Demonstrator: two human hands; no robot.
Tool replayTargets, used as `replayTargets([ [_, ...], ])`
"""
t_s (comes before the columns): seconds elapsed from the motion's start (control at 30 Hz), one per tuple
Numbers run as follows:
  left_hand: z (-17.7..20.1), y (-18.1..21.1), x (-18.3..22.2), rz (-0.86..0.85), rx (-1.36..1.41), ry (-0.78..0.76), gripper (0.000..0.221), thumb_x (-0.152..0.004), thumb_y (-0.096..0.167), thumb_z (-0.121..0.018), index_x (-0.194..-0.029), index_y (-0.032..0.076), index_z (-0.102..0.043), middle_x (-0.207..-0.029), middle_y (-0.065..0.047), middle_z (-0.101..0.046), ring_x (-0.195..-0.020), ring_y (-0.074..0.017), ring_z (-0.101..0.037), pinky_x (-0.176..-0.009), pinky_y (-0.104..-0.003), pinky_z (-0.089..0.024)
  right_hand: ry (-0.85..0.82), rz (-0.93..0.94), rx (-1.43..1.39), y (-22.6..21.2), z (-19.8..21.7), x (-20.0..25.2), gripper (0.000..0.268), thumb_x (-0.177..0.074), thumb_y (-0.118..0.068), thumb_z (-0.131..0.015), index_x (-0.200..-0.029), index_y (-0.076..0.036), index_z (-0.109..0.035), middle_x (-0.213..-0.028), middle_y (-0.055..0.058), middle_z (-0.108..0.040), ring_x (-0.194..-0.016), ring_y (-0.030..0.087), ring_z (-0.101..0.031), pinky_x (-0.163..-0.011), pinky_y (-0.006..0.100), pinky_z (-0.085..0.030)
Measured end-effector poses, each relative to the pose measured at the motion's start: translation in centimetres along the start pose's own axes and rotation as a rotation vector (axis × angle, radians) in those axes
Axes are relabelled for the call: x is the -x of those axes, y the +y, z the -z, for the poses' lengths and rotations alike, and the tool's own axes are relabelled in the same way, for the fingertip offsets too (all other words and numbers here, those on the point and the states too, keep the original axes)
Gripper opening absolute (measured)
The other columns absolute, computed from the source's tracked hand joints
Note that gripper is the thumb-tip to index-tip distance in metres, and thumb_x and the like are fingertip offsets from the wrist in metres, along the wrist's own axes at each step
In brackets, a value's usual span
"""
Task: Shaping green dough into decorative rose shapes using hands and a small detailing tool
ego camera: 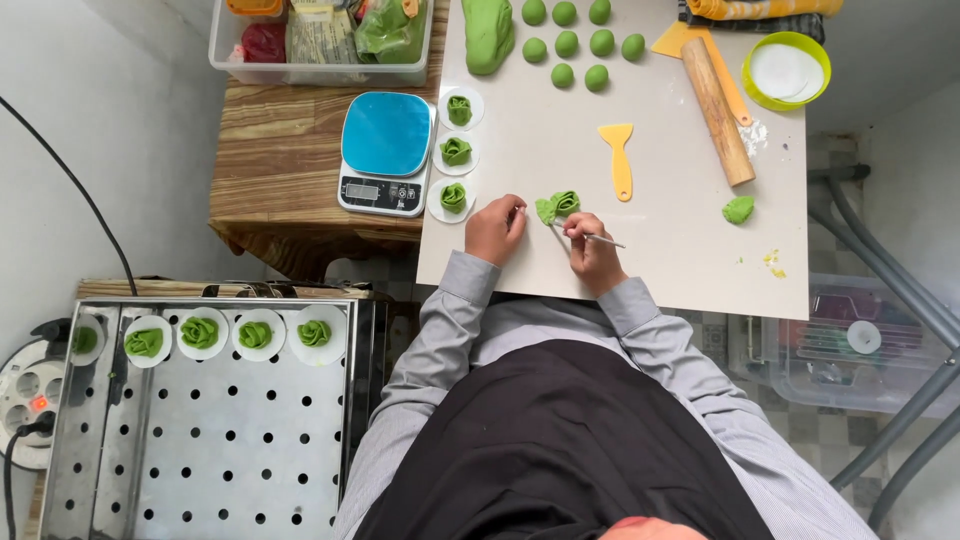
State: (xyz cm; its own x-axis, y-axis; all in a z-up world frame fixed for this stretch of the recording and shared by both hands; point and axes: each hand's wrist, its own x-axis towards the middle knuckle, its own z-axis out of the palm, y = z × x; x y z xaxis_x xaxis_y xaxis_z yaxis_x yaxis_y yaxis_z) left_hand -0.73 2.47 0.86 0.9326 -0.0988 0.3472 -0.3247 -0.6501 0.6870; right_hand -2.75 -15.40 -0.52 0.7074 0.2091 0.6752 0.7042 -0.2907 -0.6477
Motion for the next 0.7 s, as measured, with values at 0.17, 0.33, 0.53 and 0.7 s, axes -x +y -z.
replayTargets([
  [0.17,0.1,0.1,-0.1,0.007,-0.004,-0.008,0.008,-0.078,0.019,-0.049,-0.081,0.016,-0.055,-0.059,-0.004,-0.057,-0.057,-0.0225,-0.058,-0.054,-0.030,-0.048,-0.003,0.018,-0.007,0.3,0.0,0.2,0.008,-0.084,0.000,-0.043,-0.081,-0.006,-0.038,-0.079,0.008,-0.052,-0.062,0.023,-0.056,-0.053,0.030,-0.047],
  [0.33,0.2,0.2,0.0,0.021,0.004,-0.017,0.008,-0.078,0.019,-0.049,-0.081,0.015,-0.055,-0.059,-0.005,-0.057,-0.057,-0.0225,-0.058,-0.054,-0.030,-0.048,-0.002,0.029,-0.007,0.2,0.0,0.1,0.008,-0.083,0.001,-0.043,-0.081,-0.006,-0.039,-0.078,0.008,-0.052,-0.062,0.023,-0.056,-0.053,0.031,-0.047],
  [0.53,0.4,0.5,0.1,0.019,-0.013,-0.052,0.009,-0.078,0.018,-0.050,-0.084,0.015,-0.056,-0.063,-0.005,-0.059,-0.059,-0.0213,-0.058,-0.055,-0.029,-0.049,0.090,0.080,0.020,-1.0,0.3,-0.9,0.006,-0.083,0.000,-0.048,-0.080,-0.004,-0.045,-0.079,0.009,-0.054,-0.065,0.023,-0.056,-0.055,0.029,-0.048],
  [0.7,-0.2,1.2,0.2,-0.268,-0.339,0.031,0.035,-0.071,0.024,-0.054,-0.105,0.015,-0.051,-0.083,-0.004,-0.055,-0.078,-0.0199,-0.053,-0.061,-0.029,-0.048,0.116,0.111,0.143,-3.0,0.7,-2.3,0.007,-0.076,-0.003,-0.060,-0.077,-0.004,-0.053,-0.081,0.008,-0.057,-0.071,0.024,-0.057,-0.063,0.031,-0.048],
])
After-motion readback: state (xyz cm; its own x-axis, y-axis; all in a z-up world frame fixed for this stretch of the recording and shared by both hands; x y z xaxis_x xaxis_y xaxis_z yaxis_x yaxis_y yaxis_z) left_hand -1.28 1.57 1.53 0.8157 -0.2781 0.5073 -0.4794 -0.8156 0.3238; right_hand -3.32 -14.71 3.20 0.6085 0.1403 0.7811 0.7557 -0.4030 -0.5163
